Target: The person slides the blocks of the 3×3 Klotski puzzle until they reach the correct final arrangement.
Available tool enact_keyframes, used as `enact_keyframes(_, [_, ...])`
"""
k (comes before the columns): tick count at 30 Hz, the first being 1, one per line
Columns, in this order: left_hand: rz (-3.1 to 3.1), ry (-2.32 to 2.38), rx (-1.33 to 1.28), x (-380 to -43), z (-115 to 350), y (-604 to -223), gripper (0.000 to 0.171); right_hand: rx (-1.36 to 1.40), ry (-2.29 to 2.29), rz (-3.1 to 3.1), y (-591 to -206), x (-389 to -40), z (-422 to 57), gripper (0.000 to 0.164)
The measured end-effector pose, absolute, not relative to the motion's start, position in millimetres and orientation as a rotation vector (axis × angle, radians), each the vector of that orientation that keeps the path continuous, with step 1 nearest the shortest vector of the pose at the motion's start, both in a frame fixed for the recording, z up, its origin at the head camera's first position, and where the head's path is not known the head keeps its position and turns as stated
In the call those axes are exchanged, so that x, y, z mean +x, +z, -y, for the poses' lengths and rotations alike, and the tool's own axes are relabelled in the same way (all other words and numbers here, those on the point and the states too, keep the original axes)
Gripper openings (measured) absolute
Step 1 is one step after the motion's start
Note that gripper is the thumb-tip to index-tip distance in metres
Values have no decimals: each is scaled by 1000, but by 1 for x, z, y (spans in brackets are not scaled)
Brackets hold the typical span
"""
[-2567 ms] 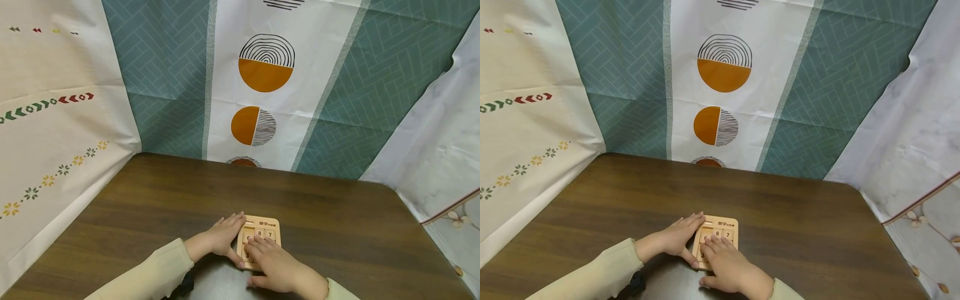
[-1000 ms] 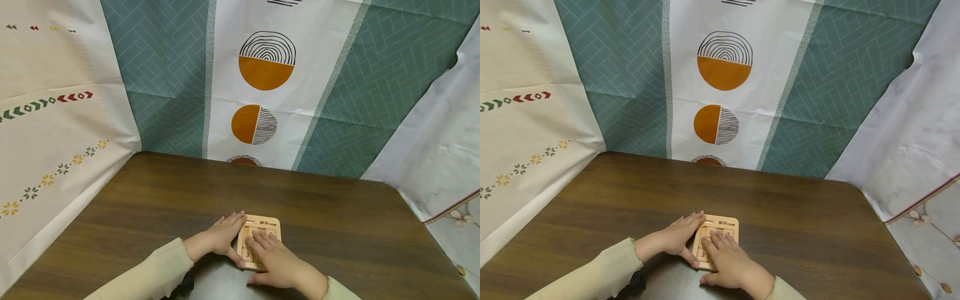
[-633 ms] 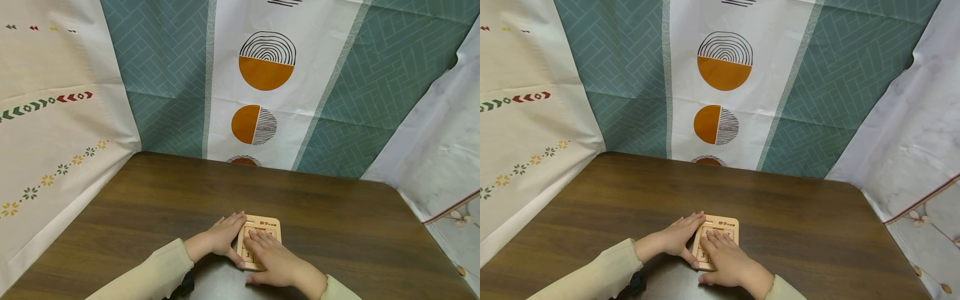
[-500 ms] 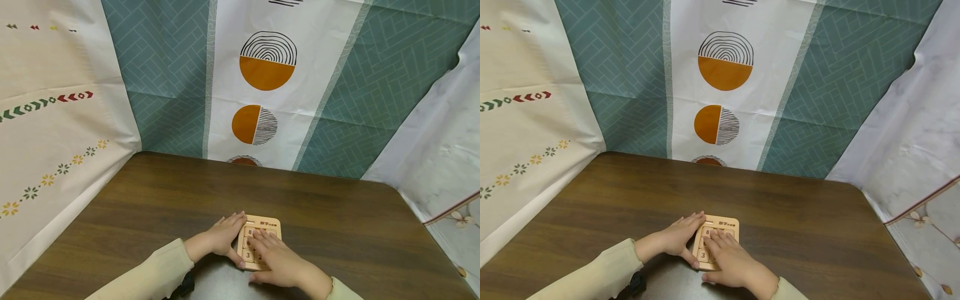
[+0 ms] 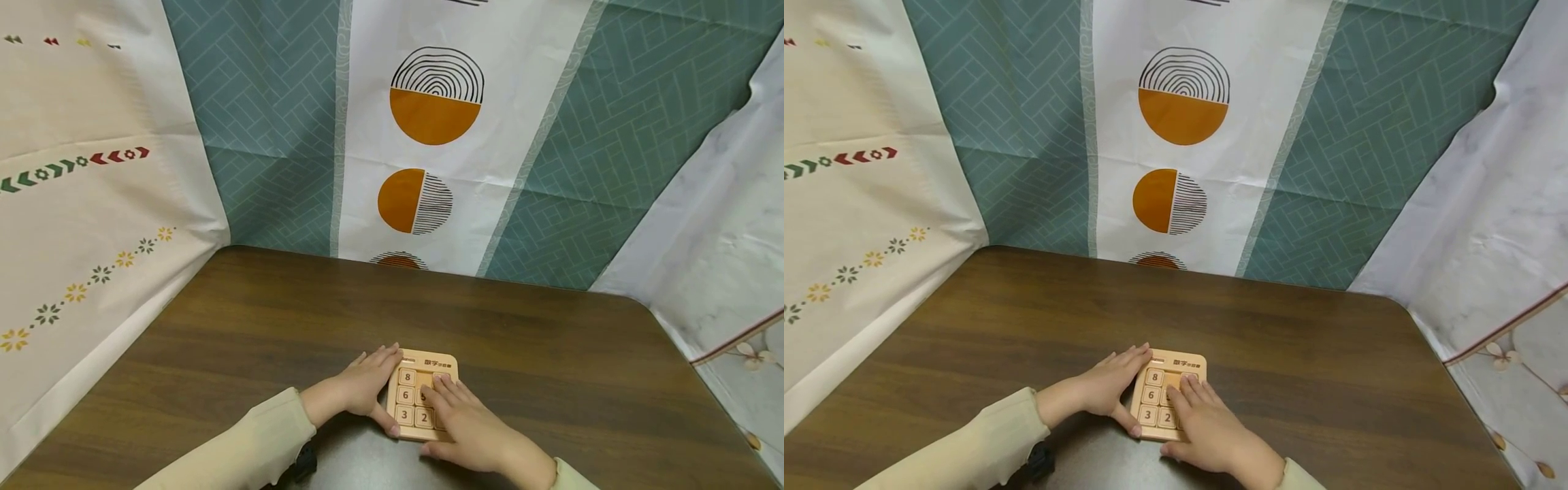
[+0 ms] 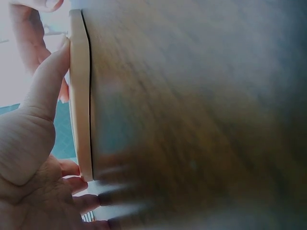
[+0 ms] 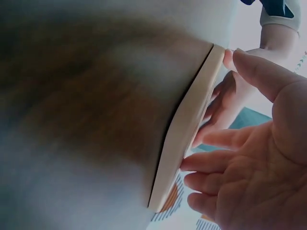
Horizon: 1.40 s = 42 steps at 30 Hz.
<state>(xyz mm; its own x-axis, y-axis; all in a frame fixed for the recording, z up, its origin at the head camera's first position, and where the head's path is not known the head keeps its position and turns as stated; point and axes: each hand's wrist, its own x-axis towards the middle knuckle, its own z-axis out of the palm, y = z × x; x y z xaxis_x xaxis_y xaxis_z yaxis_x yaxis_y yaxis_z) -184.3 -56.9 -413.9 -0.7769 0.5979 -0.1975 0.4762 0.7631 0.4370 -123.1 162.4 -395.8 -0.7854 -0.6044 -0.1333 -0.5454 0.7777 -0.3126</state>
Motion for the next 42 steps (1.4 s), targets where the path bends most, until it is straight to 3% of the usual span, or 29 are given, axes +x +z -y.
enact_keyframes(21, [-2652, 514, 853, -184, 58, -414, 121, -957, -394, -2713, -397, -129, -142, 82])
enact_keyframes(42, [-2639, 529, 828, -185, 55, -416, 122, -926, -366, -2711, -397, -104, -180, 81])
